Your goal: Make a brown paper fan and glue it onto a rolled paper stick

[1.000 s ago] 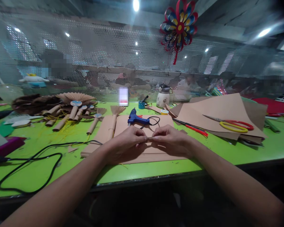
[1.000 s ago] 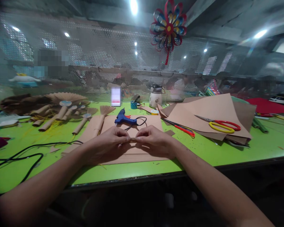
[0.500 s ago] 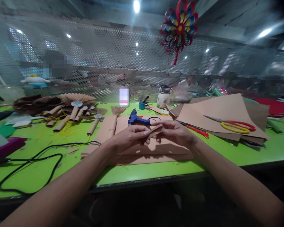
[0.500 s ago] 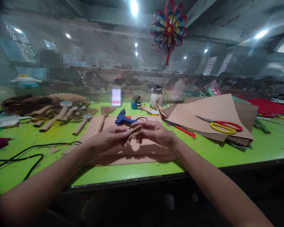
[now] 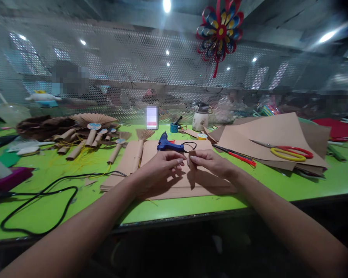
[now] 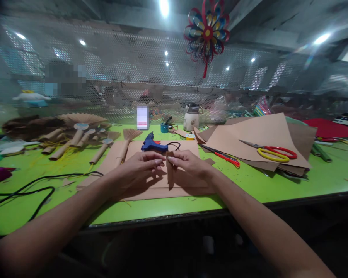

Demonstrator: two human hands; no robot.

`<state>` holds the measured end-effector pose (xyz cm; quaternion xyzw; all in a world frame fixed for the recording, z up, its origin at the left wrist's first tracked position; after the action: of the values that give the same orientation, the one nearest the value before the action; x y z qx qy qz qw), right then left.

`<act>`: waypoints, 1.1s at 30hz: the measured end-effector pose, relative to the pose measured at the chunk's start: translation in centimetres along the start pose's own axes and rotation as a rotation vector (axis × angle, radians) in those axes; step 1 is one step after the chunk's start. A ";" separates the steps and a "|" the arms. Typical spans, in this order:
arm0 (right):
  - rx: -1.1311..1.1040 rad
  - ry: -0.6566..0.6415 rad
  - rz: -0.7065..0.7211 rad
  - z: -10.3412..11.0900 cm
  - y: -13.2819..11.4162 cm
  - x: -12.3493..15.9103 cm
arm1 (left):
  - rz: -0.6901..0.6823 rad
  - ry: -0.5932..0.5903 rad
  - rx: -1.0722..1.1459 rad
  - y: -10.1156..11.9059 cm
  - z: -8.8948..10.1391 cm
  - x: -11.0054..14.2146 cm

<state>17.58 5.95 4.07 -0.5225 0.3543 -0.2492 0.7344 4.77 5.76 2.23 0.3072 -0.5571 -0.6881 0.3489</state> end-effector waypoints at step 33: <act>0.451 -0.037 -0.114 -1.1 1.8 0.2 | -0.124 0.017 -0.919 -1.1 1.3 -0.7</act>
<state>16.86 5.74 2.06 -0.3689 0.2461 -0.3533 0.8237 3.96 7.15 1.43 0.1589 -0.1720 -0.8807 0.4118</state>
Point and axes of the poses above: each hand's wrist, its own x-axis away from the middle knuckle, its own z-axis out of the back of the hand, y = z × x, the point moved 7 cm from there along -x, towards the middle knuckle, and after that the axes turned 13 degrees about -x, right-handed, at the moved point
